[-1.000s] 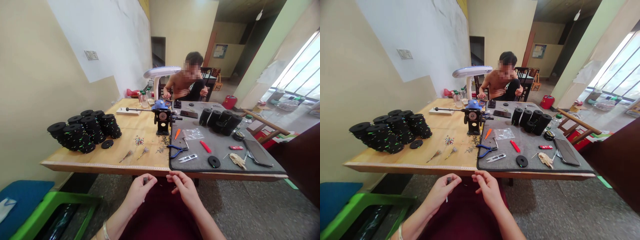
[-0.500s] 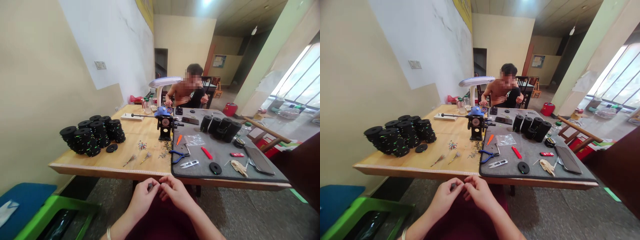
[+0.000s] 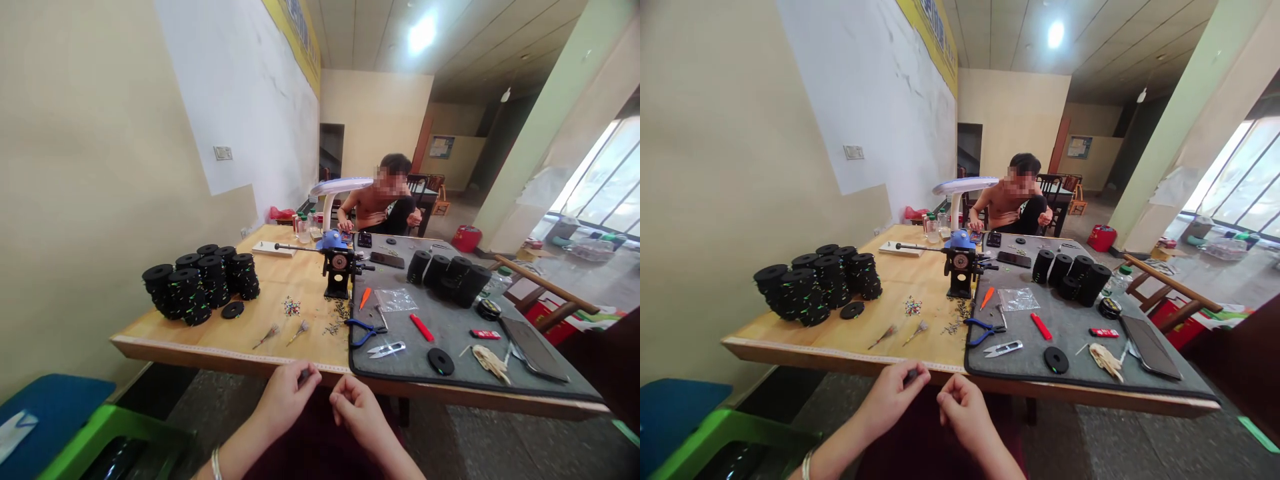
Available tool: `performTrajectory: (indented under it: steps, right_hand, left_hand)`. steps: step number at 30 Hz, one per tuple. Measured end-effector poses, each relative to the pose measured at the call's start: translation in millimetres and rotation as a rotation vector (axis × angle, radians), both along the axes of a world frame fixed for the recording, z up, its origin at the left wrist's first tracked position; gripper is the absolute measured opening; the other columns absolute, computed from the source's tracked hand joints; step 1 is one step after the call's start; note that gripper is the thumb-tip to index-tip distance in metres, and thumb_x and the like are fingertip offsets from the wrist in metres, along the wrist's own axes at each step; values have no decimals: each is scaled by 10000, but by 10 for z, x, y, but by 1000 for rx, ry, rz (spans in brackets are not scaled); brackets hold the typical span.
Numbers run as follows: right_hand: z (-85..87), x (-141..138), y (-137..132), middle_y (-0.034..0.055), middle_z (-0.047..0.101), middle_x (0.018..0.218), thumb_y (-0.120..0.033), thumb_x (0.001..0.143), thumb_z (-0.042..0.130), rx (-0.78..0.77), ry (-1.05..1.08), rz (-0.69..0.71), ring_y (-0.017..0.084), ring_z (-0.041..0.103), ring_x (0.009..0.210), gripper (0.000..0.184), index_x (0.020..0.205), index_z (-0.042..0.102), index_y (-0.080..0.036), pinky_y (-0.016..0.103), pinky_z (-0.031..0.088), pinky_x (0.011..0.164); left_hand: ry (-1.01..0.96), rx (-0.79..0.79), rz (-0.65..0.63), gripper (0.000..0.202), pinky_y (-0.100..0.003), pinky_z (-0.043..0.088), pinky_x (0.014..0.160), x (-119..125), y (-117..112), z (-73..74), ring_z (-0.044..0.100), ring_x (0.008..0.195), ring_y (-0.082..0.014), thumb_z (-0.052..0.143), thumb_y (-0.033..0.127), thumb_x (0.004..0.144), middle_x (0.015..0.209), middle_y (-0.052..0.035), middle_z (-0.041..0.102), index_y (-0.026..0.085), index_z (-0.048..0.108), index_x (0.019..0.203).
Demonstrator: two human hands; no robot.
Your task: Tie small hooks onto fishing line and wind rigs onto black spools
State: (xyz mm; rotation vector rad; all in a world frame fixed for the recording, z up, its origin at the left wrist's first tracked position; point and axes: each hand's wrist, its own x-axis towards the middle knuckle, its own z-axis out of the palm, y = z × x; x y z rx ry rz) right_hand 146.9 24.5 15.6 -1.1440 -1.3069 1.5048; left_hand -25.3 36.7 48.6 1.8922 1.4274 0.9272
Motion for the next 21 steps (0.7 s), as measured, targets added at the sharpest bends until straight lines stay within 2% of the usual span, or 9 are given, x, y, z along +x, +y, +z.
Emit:
performTrajectory:
  steps: [2, 4, 6, 8, 15, 18, 21]
  right_hand:
    - [20, 45, 8, -76, 514, 432, -429, 718, 636, -51, 51, -40, 46, 325, 348, 299, 677, 460, -190, 172, 190, 386]
    - [48, 100, 14, -54, 566, 478, -478, 710, 647, -85, 94, -82, 55, 395, 355, 344, 702, 456, -192, 160, 182, 359]
    - [81, 151, 14, -24, 619, 537, -499, 706, 662, -88, 123, -104, 75, 479, 393, 369, 724, 458, -191, 148, 196, 337]
    - [111, 181, 7, -11, 635, 557, -502, 706, 675, -66, 136, -121, 83, 514, 415, 381, 728, 463, -187, 139, 223, 329]
    - [111, 143, -17, -31, 595, 493, -582, 647, 701, -63, 169, -172, 42, 417, 337, 468, 695, 463, -181, 122, 215, 306]
    - [65, 122, -14, -48, 570, 468, -599, 631, 705, -80, 184, -184, 27, 365, 314, 487, 683, 451, -187, 120, 189, 298]
    - [-13, 105, -8, -61, 548, 440, -611, 619, 706, -94, 205, -190, 19, 318, 294, 500, 676, 435, -195, 122, 159, 293]
  left_hand:
    - [80, 46, 24, 202, -272, 362, 574, -57, 117, 43, 553, 593, -186, 533, 342, 810, 629, -17, 628, 194, 644, 731]
    - [238, 67, 54, 177, -288, 379, 608, -93, 248, 72, 576, 640, -202, 535, 349, 813, 693, -30, 638, 200, 630, 822]
    - [409, 47, 60, 163, -300, 401, 676, -99, 376, 77, 602, 761, -219, 533, 320, 817, 829, -53, 655, 203, 607, 903]
    - [490, 26, 60, 171, -314, 411, 748, -81, 490, 57, 601, 880, -236, 553, 281, 802, 955, -73, 648, 201, 589, 947]
    - [506, 49, 74, 441, -331, 393, 902, -33, 732, -105, 559, 1056, -259, 635, 233, 716, 1110, -121, 625, 149, 526, 1135]
    - [481, 75, 79, 516, -322, 398, 911, -61, 760, -145, 559, 1072, -250, 640, 223, 707, 1131, -125, 626, 143, 493, 1195]
    - [452, 111, 92, 523, -317, 422, 883, -107, 752, -120, 584, 1036, -245, 630, 212, 717, 1098, -116, 645, 153, 480, 1214]
